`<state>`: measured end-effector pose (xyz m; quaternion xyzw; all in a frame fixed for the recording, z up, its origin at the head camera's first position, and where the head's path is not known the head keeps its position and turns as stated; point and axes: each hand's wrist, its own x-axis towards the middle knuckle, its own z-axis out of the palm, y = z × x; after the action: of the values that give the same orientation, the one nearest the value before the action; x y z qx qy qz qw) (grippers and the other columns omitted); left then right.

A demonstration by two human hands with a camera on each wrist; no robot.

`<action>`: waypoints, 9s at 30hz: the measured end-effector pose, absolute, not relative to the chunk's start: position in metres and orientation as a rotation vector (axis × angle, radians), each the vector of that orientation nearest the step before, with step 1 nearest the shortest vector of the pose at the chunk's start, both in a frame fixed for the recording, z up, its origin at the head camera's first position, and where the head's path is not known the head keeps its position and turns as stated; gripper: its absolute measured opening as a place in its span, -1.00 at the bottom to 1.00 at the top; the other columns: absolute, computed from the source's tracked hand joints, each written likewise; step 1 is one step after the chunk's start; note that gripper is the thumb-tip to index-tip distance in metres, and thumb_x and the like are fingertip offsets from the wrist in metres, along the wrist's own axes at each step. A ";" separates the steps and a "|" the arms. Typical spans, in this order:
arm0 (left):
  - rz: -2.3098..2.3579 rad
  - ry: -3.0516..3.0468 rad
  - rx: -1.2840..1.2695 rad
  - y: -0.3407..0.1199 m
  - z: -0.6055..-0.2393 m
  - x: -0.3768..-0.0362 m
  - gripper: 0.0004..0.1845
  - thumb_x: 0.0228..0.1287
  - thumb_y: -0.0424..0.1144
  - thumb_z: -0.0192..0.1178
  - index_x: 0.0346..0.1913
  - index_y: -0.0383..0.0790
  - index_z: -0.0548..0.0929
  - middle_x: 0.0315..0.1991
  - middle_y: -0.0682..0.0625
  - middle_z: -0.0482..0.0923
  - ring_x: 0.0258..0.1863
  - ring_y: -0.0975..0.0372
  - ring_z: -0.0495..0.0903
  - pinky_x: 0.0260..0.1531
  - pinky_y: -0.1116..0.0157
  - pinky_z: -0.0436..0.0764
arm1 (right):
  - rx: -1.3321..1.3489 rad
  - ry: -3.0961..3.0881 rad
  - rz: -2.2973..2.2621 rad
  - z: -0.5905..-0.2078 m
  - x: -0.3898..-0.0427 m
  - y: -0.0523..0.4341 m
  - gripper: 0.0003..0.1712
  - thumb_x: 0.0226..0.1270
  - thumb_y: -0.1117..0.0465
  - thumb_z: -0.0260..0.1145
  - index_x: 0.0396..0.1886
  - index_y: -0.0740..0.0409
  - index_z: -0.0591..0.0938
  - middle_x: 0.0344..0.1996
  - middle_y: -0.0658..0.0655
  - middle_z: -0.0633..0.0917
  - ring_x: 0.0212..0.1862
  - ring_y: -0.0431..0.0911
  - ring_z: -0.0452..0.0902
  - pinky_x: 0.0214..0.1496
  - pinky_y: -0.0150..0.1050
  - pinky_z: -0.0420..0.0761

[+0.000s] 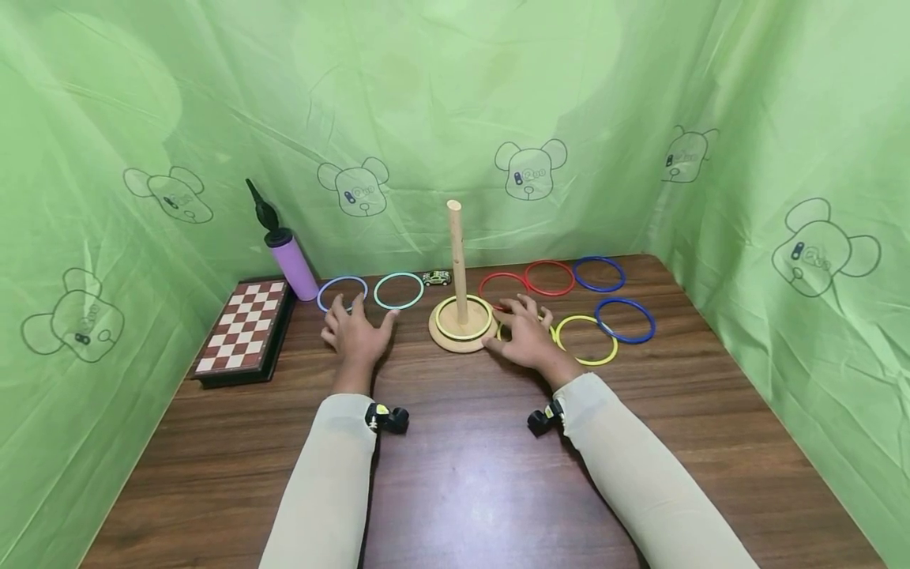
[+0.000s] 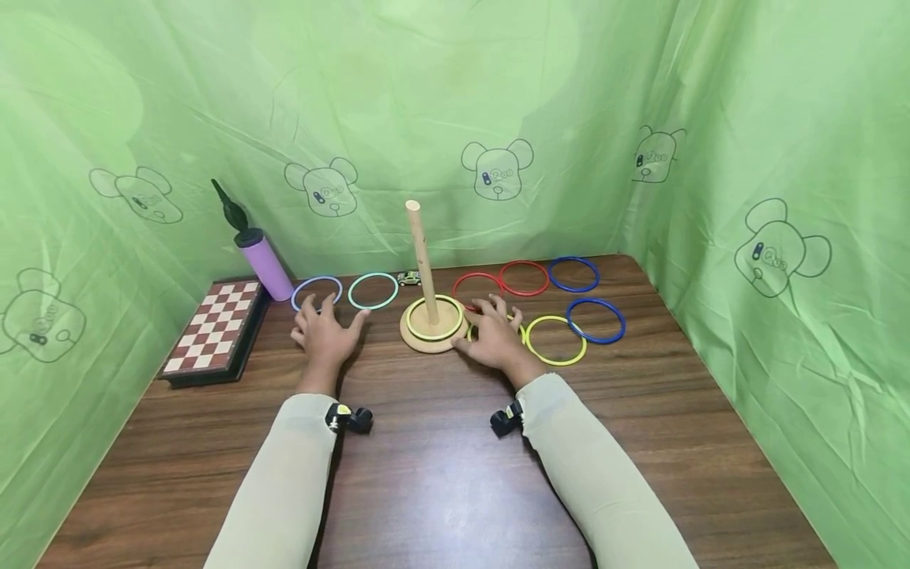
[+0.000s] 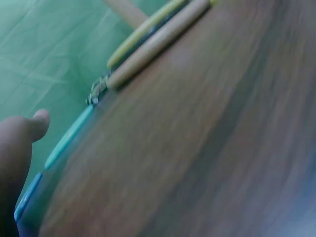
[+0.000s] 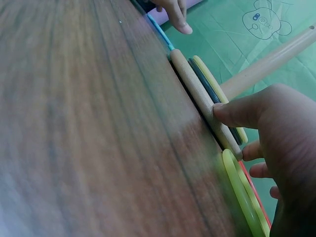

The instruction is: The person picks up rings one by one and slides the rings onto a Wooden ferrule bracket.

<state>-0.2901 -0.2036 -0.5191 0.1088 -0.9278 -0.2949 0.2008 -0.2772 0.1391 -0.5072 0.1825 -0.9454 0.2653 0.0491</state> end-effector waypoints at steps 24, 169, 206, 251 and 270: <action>-0.731 -2.822 0.603 -0.238 -0.518 -0.323 -0.01 0.51 0.43 0.08 0.76 -0.07 0.16 0.74 -0.53 -0.27 0.70 -0.44 -0.19 0.52 -0.54 -0.18 | 0.563 -2.876 0.821 -0.510 -0.277 0.141 -0.15 0.42 -0.24 0.47 0.50 0.21 0.63 0.62 0.26 0.43 0.73 0.33 -0.02 0.58 0.59 -0.12; -1.149 -1.646 -0.113 -0.151 -0.371 -0.282 -0.26 0.09 0.04 0.72 0.24 -0.33 0.77 0.31 -0.32 0.68 0.18 -0.08 0.73 0.41 0.08 0.56 | 0.556 -2.912 0.839 -0.504 -0.276 0.140 -0.17 0.42 -0.16 0.47 0.55 0.17 0.58 0.62 0.28 0.42 0.70 0.33 0.08 0.57 0.59 -0.09; -1.248 -1.679 -0.365 -0.096 -0.383 -0.281 -0.34 -0.05 -0.30 0.77 0.17 -0.45 0.78 0.23 -0.42 0.72 0.35 -0.22 0.68 0.47 -0.05 0.59 | 0.563 -2.906 0.859 -0.507 -0.276 0.140 -0.15 0.43 -0.19 0.47 0.56 0.16 0.57 0.63 0.26 0.42 0.70 0.30 0.10 0.58 0.56 -0.09; -1.327 -2.006 -0.354 -0.113 -0.491 -0.283 -0.16 -0.07 -0.19 0.80 0.26 -0.56 0.70 0.39 -0.35 0.65 0.42 -0.22 0.60 0.43 -0.24 0.50 | 0.568 -2.923 0.831 -0.505 -0.276 0.139 -0.15 0.43 -0.20 0.46 0.57 0.13 0.57 0.62 0.25 0.43 0.67 0.28 0.18 0.57 0.56 0.00; -1.362 -2.224 -0.408 -0.117 -0.512 -0.284 -0.15 -0.17 -0.16 0.84 0.21 -0.53 0.74 0.37 -0.38 0.66 0.42 -0.24 0.58 0.50 -0.19 0.48 | 0.563 -2.916 0.811 -0.503 -0.275 0.139 -0.15 0.44 -0.19 0.46 0.56 0.19 0.56 0.62 0.29 0.43 0.67 0.31 0.18 0.57 0.66 -0.09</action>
<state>-0.2835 -0.1172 -0.5116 -0.1497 -0.8162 -0.4996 0.2484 -0.2747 0.1387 -0.5027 0.1828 -0.9467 0.2633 0.0315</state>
